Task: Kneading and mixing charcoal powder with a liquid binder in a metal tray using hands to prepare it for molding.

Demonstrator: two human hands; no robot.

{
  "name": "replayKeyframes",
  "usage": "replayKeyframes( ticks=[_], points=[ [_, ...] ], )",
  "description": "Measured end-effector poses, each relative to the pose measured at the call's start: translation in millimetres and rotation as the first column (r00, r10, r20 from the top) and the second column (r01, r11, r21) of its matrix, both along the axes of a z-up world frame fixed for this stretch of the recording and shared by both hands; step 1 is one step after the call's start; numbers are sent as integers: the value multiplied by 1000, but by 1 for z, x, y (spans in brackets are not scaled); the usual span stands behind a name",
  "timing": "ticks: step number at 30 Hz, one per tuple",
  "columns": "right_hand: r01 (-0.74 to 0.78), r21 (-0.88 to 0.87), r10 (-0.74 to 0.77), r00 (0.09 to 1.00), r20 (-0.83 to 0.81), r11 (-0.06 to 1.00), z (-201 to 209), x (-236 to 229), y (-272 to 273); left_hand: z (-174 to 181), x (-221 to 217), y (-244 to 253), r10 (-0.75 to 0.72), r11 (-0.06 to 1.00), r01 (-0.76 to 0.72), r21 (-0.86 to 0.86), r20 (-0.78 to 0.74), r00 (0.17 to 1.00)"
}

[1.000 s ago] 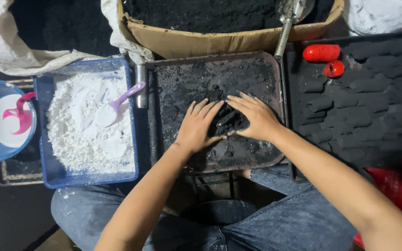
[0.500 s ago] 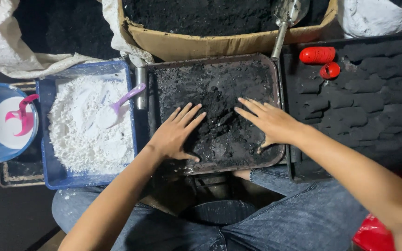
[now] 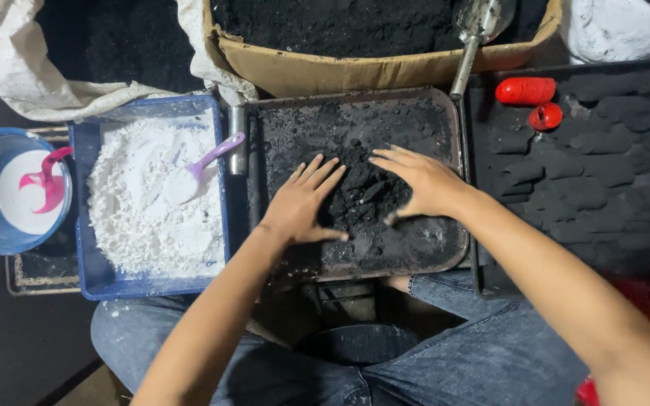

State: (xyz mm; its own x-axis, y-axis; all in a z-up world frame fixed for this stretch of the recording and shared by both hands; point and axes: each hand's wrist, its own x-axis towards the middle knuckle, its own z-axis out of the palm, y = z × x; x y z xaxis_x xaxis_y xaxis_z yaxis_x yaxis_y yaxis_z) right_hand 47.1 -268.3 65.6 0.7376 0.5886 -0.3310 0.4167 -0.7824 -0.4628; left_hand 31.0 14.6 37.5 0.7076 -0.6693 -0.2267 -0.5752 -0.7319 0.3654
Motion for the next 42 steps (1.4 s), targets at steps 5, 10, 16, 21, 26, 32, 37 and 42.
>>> replayKeyframes(
  ticks=[5, 10, 16, 21, 26, 32, 37, 42],
  points=[
    [-146, -168, 134, 988, -79, 975, 16, -10, -2, 11, 4, 5, -53, 993, 65, 101, -117, 992],
    [0, -11, 0, 1000, 1, 1000, -9, -19, 0, -10, -2, 1, 38, 999, -38, 4, 0, 999],
    [79, 6, -79, 992, 102, 997, -39, -28, -2, -33, -9, 0, 128, 984, -102, -146, 180, 975],
    [115, 55, -123, 981, 150, 992, -42, -33, 3, -15, -18, -9, 180, 971, -169, -170, 46, 983],
    [75, 144, -111, 959, 262, 987, -54, -35, 27, -19, -26, -27, 304, 907, -286, -309, 11, 953],
    [155, 134, -201, 850, 488, 979, -74, -46, 72, -39, -29, -40, 412, 691, -410, -596, -142, 900],
    [299, 162, -340, 838, 426, 940, -91, -44, 85, -35, -33, -54, 459, 513, -536, -671, -312, 831],
    [314, 112, -328, 815, 478, 943, -99, -43, 89, -23, -39, -63, 486, 421, -609, -672, -400, 777]
  ],
)
